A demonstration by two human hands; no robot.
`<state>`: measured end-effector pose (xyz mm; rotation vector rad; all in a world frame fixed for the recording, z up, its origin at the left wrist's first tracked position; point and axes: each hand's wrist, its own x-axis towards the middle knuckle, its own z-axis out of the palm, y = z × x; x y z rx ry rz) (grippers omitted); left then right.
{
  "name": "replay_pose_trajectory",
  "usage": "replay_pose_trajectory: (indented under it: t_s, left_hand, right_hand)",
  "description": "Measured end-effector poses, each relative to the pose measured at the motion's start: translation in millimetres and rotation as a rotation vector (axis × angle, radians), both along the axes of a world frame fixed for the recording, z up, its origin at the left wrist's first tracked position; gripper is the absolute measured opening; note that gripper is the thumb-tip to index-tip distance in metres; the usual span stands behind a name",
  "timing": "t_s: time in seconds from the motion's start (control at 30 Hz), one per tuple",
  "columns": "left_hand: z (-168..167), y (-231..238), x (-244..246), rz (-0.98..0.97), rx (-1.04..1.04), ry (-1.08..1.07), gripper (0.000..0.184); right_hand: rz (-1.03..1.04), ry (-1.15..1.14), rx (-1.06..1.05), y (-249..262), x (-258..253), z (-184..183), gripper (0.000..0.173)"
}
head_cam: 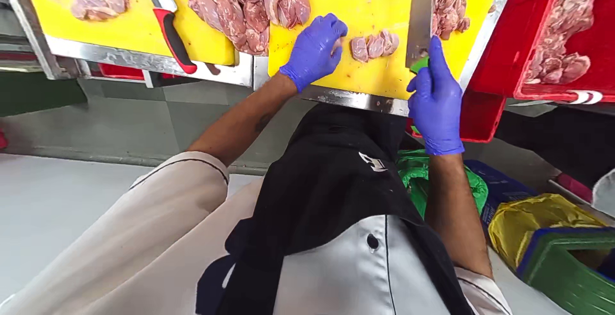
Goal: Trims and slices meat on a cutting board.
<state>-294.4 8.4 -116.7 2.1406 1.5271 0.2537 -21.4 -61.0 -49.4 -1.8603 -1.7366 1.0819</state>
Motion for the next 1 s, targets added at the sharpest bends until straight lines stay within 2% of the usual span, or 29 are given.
replay_pose_trajectory:
  t_s: [0.07, 0.17, 0.27, 0.33, 0.47, 0.53, 0.6, 0.67, 0.77, 0.83, 0.9, 0.97, 1.0]
  left_hand:
    - [5.2, 15.6, -7.8, 0.072, -0.032, 0.0, 0.036]
    - [9.1, 39.1, -1.1, 0.132, -0.068, -0.14, 0.033]
    - [8.7, 22.2, 40.2, -0.032, -0.111, -0.133, 0.047]
    - [7.0, 9.4, 59.4, -0.093, -0.099, -0.052, 0.043]
    - [6.4, 52.4, 38.8, 0.098, -0.084, -0.132, 0.037]
    - [7.5, 64.9, 42.4, 0.086, -0.096, -0.224, 0.032]
    - [6.9, 50.6, 61.8, -0.055, -0.112, -0.205, 0.039]
    - [5.9, 29.0, 77.8, -0.136, -0.114, -0.113, 0.035]
    - [5.3, 31.1, 67.2, -0.012, -0.091, -0.084, 0.037]
    - [4.3, 49.3, 50.8, 0.102, -0.107, -0.171, 0.038]
    - [8.3, 69.4, 43.3, 0.154, -0.183, -0.4, 0.035]
    - [12.5, 79.6, 54.6, 0.094, -0.243, -0.675, 0.03]
    - [14.3, 80.9, 64.6, 0.029, -0.247, -0.747, 0.027]
  right_hand:
    - [-0.074, 0.06, -0.054, -14.2, 14.5, -0.5, 0.053]
    - [-0.167, 0.15, -0.084, -27.4, 24.5, 2.2, 0.052]
    - [-0.23, 0.257, -0.078, -37.9, 26.8, 5.2, 0.052]
    - [-0.258, 0.278, -0.083, -45.1, 27.1, 7.8, 0.052]
    - [-0.29, 0.286, -0.11, -63.6, 29.5, 10.4, 0.051]
    - [-0.308, 0.292, -0.114, -68.9, 31.2, 8.6, 0.051]
    - [-0.316, 0.307, -0.119, -69.9, 30.9, 5.7, 0.051]
    - [-0.318, 0.305, -0.125, -69.5, 29.8, 5.0, 0.051]
    - [-0.321, 0.302, -0.136, -73.2, 29.7, 4.6, 0.051]
    - [-0.318, 0.311, -0.134, -78.8, 33.3, 3.5, 0.051]
    - [-0.32, 0.324, -0.138, -81.1, 34.6, 1.9, 0.051]
    - [-0.318, 0.349, -0.146, -80.0, 35.4, 1.0, 0.051]
    - [-0.317, 0.361, -0.153, -79.3, 36.2, 1.3, 0.051]
